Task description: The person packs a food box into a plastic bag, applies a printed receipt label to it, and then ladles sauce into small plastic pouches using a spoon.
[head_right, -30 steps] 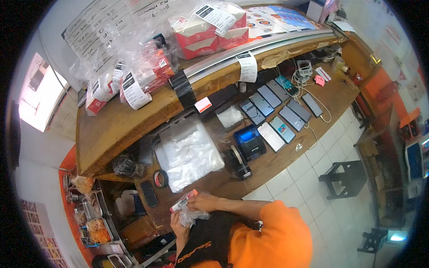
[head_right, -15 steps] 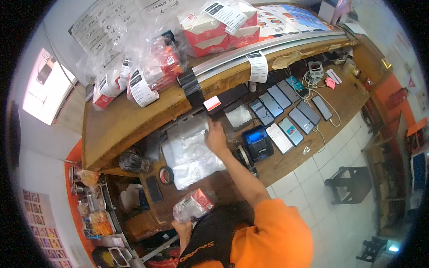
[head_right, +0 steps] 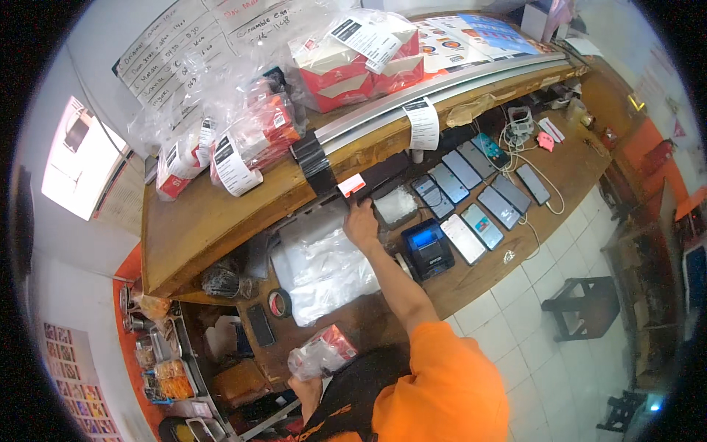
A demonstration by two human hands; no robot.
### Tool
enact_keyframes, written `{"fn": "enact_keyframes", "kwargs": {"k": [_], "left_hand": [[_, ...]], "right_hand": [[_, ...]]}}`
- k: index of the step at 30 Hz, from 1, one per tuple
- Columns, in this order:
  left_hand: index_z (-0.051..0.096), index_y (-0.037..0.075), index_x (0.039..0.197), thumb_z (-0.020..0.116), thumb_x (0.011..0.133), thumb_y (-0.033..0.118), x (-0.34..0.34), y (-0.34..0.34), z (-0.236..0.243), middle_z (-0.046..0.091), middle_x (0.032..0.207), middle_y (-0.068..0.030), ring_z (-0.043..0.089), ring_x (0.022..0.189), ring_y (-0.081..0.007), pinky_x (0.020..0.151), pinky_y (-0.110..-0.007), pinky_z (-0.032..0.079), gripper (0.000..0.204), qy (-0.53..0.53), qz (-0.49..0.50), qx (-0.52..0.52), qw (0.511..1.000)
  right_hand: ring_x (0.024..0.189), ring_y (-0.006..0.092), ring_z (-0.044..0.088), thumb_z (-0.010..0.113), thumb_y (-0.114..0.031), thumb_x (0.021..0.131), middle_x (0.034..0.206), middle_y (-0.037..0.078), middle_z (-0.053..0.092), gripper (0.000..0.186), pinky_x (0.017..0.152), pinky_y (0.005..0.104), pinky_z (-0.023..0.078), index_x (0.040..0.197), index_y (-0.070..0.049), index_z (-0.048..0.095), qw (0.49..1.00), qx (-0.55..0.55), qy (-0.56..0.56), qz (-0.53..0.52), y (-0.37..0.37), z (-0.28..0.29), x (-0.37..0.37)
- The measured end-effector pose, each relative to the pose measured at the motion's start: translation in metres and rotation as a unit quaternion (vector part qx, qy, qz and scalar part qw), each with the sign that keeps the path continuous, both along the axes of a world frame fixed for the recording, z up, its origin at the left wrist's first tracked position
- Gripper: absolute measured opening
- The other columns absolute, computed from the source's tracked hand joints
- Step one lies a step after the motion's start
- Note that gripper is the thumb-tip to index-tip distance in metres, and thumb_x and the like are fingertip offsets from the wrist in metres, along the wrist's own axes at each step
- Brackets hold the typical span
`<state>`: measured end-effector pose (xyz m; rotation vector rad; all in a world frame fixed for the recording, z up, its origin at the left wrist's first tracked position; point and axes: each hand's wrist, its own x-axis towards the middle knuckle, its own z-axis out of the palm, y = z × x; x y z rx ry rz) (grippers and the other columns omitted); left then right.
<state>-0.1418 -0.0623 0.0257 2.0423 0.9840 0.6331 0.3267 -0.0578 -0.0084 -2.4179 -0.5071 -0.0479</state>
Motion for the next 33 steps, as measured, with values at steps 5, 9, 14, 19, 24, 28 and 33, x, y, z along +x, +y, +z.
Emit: {"fn": "enact_keyframes", "kwargs": {"k": [5, 9, 14, 19, 24, 28, 33], "left_hand": [[0.075, -0.004, 0.110, 0.080, 0.082, 0.009, 0.007, -0.001, 0.006, 0.079, 0.097, -0.0160, 0.075, 0.087, -0.0241, 0.081, -0.039, 0.056, 0.031, 0.023, 0.023, -0.032, 0.999], [0.077, -0.008, 0.105, 0.082, 0.079, 0.009, 0.010, 0.001, -0.009, 0.080, 0.095, -0.0142, 0.074, 0.080, -0.0221, 0.077, -0.039, 0.058, 0.031, -0.010, 0.063, -0.036, 0.997], [0.074, -0.007, 0.107, 0.080, 0.084, 0.003, 0.007, 0.010, -0.038, 0.077, 0.097, -0.0102, 0.071, 0.080, -0.0189, 0.076, -0.036, 0.057, 0.026, -0.087, 0.092, -0.231, 0.965], [0.070, -0.005, 0.109, 0.075, 0.089, -0.004, 0.007, 0.013, -0.051, 0.074, 0.101, -0.0085, 0.071, 0.084, -0.0169, 0.073, -0.032, 0.057, 0.020, -0.132, 0.134, -0.276, 0.943], [0.068, -0.005, 0.115, 0.075, 0.092, -0.002, 0.008, 0.012, -0.047, 0.073, 0.105, -0.0105, 0.071, 0.083, -0.0163, 0.071, -0.030, 0.058, 0.024, -0.175, 0.133, -0.365, 0.905], [0.066, -0.004, 0.117, 0.076, 0.092, -0.001, 0.010, 0.012, -0.046, 0.072, 0.106, -0.0099, 0.070, 0.082, -0.0159, 0.070, -0.030, 0.059, 0.028, -0.138, 0.155, -0.387, 0.898], [0.066, -0.004, 0.117, 0.078, 0.092, 0.003, 0.009, 0.011, -0.045, 0.073, 0.107, -0.0102, 0.072, 0.085, -0.0169, 0.065, -0.029, 0.059, 0.028, -0.140, 0.110, -0.347, 0.921]], "right_hand": [[0.099, 0.0471, 0.065, 0.066, -0.013, 0.089, 0.117, 0.027, 0.054, 0.059, 0.084, 0.0551, 0.057, 0.145, -0.006, 0.049, 0.992, 0.107, 0.015, 0.071, -0.018, 0.007, -0.053], [0.094, 0.0406, 0.069, 0.066, -0.014, 0.088, 0.105, 0.021, 0.068, 0.027, 0.084, 0.0505, 0.056, 0.113, -0.005, 0.070, 0.936, 0.198, 0.080, 0.280, -0.048, 0.010, -0.147], [0.086, 0.0340, 0.070, 0.069, -0.016, 0.089, 0.094, 0.009, 0.067, 0.015, 0.075, 0.0450, 0.056, 0.103, -0.011, 0.067, 0.842, 0.208, 0.116, 0.484, -0.090, 0.018, -0.246], [0.088, 0.0346, 0.068, 0.068, -0.014, 0.093, 0.092, 0.011, 0.065, 0.013, 0.080, 0.0450, 0.055, 0.105, -0.008, 0.066, 0.791, 0.215, 0.078, 0.568, -0.101, 0.013, -0.277], [0.090, 0.0324, 0.070, 0.068, -0.015, 0.098, 0.095, 0.012, 0.070, 0.022, 0.081, 0.0423, 0.055, 0.119, -0.010, 0.069, 0.772, 0.241, 0.138, 0.572, -0.095, -0.006, -0.269], [0.084, 0.0212, 0.073, 0.072, -0.018, 0.100, 0.099, 0.010, 0.076, 0.029, 0.076, 0.0365, 0.056, 0.126, -0.006, 0.070, 0.772, 0.254, 0.349, 0.466, -0.086, -0.012, -0.274], [0.083, 0.0149, 0.073, 0.075, -0.017, 0.099, 0.103, 0.011, 0.078, 0.028, 0.071, 0.0296, 0.059, 0.122, -0.001, 0.070, 0.720, 0.273, 0.561, 0.303, -0.076, -0.013, -0.287]]}}
